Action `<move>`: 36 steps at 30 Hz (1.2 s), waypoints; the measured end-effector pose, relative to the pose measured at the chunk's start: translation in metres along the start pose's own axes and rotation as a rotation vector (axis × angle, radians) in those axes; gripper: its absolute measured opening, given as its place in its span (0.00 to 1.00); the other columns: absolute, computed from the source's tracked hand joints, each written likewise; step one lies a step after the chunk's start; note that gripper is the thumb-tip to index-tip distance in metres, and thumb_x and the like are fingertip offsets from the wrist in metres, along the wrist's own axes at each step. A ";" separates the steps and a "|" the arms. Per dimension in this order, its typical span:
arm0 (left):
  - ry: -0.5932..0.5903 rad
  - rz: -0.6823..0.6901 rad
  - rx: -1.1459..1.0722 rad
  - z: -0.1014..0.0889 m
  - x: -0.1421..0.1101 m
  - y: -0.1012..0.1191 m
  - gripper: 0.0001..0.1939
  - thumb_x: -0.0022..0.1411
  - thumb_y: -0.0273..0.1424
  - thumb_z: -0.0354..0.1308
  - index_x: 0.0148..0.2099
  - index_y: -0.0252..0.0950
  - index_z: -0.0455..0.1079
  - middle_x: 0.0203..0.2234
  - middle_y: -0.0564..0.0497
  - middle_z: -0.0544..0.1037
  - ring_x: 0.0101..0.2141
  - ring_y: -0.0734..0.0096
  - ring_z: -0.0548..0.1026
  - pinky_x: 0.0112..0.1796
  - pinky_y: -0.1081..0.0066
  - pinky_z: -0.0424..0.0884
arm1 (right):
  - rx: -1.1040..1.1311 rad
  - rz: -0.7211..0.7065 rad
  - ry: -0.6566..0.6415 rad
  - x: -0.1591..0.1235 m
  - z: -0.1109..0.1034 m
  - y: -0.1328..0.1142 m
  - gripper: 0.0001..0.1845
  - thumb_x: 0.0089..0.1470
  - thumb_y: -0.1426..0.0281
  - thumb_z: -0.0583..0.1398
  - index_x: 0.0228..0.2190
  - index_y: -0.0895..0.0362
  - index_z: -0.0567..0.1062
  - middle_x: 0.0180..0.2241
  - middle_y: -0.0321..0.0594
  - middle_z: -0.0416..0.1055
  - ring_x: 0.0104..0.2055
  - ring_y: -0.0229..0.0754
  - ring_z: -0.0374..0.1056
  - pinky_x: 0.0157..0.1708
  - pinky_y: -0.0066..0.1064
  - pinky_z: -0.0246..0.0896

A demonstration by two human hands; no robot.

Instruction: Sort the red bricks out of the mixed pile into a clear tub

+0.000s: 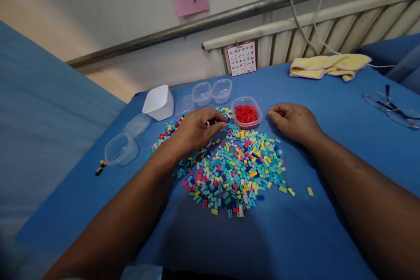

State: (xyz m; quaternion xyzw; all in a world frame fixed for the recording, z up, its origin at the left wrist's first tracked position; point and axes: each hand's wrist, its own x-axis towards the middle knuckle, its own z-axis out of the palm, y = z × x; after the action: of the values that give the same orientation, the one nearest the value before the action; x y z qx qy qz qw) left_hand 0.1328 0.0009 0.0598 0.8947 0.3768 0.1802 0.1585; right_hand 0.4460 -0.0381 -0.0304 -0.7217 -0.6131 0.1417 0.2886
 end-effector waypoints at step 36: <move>-0.200 -0.263 0.344 -0.011 -0.038 -0.049 0.10 0.72 0.31 0.60 0.47 0.37 0.83 0.46 0.44 0.85 0.47 0.52 0.81 0.45 0.58 0.74 | 0.007 0.061 0.002 -0.003 0.001 0.003 0.26 0.58 0.47 0.59 0.42 0.51 0.87 0.38 0.41 0.86 0.40 0.51 0.79 0.40 0.40 0.64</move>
State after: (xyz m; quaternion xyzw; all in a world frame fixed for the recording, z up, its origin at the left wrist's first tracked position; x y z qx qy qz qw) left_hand 0.0727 0.0075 0.0412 0.8650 0.4979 0.0016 0.0626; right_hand 0.4472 -0.0414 -0.0335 -0.7390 -0.5901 0.1519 0.2876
